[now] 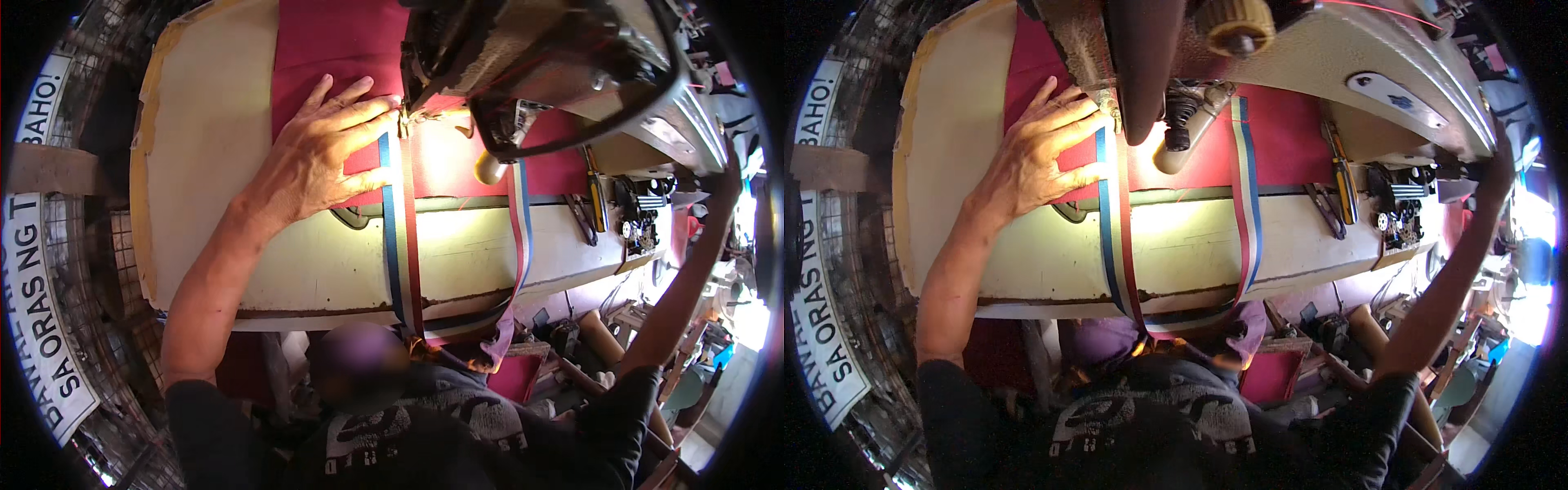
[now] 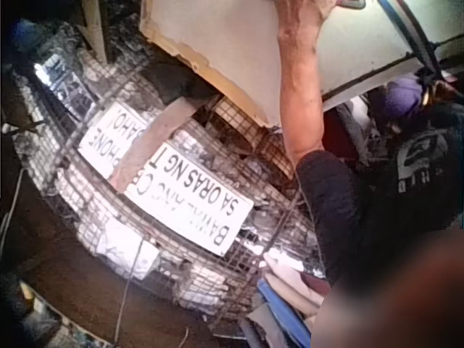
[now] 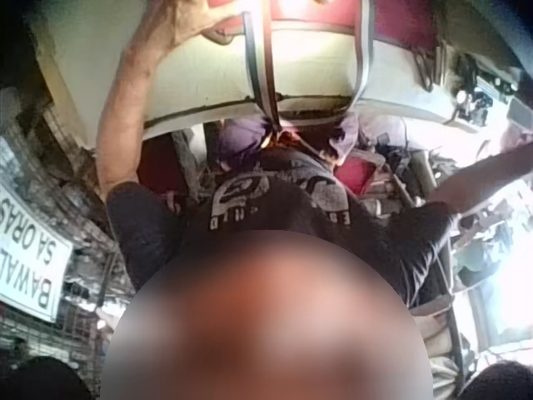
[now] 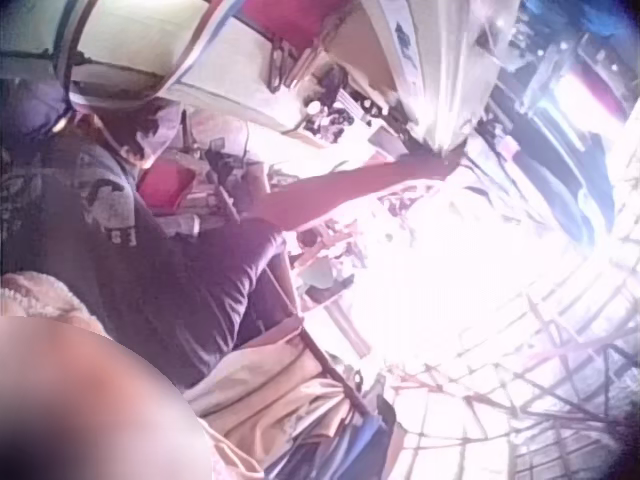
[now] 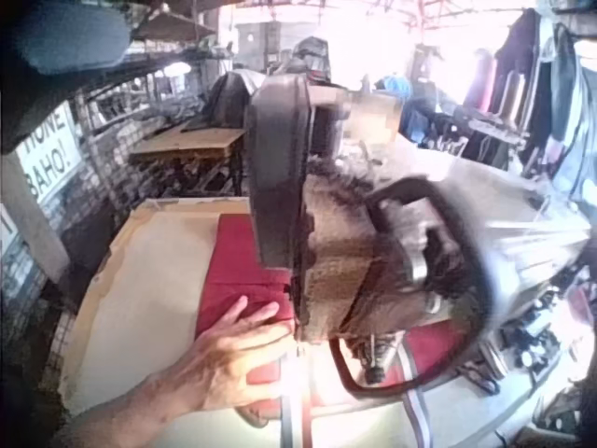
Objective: Sewing colorful straps onto a pink fabric piece to assemble a bag using an industrial sewing machine.
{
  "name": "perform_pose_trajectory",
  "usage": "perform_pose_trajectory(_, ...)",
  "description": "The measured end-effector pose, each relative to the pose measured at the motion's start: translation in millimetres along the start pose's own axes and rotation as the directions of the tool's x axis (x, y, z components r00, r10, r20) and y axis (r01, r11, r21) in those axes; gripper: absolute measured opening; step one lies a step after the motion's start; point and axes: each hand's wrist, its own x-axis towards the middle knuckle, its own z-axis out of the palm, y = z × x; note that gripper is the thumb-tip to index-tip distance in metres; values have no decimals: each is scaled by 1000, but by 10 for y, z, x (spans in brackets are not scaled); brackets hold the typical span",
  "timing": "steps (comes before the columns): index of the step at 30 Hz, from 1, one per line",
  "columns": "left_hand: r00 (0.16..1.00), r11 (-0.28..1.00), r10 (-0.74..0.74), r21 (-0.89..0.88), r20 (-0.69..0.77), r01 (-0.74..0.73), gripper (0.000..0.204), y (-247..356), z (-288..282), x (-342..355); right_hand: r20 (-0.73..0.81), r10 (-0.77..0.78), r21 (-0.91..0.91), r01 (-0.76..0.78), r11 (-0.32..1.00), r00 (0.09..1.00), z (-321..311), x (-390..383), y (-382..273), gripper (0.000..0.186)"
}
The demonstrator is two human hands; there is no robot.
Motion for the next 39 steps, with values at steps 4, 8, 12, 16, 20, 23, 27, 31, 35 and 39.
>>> perform_pose_trajectory(4, 997, 1000, -14, 7, 71, 13, 65, -25, -9, -19, -547, 217, 35, -236, 971, 809, 527, -552, -414, 34)
perform_pose_trajectory(8, 984, 979, -174, 112, 40, 169, 75, 150, -5, -85, -447, 427, 508, -170, 844, 786, 671, -658, -660, 40)
perform_pose_trajectory(12, 934, 860, -357, 402, 31, 315, 83, 773, 60, -251, -426, 417, 461, -204, 864, 803, 600, -610, -698, 41)
perform_pose_trajectory(16, 918, 819, -397, 450, -3, 356, 88, 1286, 61, -307, -452, 379, 485, -134, 864, 808, 603, -631, -649, 43)
perform_pose_trajectory(20, 920, 883, -377, 341, 109, 321, 81, 1172, -12, -208, -465, 364, 443, -143, 885, 807, 655, -635, -545, 46)
perform_pose_trajectory(23, 963, 906, -257, 327, -75, 267, 61, 860, 5, -126, -466, 377, 479, -130, 868, 800, 633, -587, -481, 47)
perform_pose_trajectory(27, 984, 960, -158, 219, -80, 172, 60, 588, 31, -211, -402, 377, 316, -260, 912, 834, 522, -701, -595, 47)
perform_pose_trajectory(31, 986, 967, -156, 196, -54, 164, 59, 534, 63, -232, -565, 53, -225, -216, 950, 823, 536, -1387, -1010, 45)
perform_pose_trajectory(35, 987, 969, -157, 187, -28, 159, 59, 563, 55, -197, -220, 123, -79, -144, 986, 968, 1021, -2263, -1434, 42)
perform_pose_trajectory(39, 981, 963, -193, 186, -15, 193, 61, 612, 87, -179, -197, -2, -199, -38, 979, 980, 1329, -2506, -1627, 40)
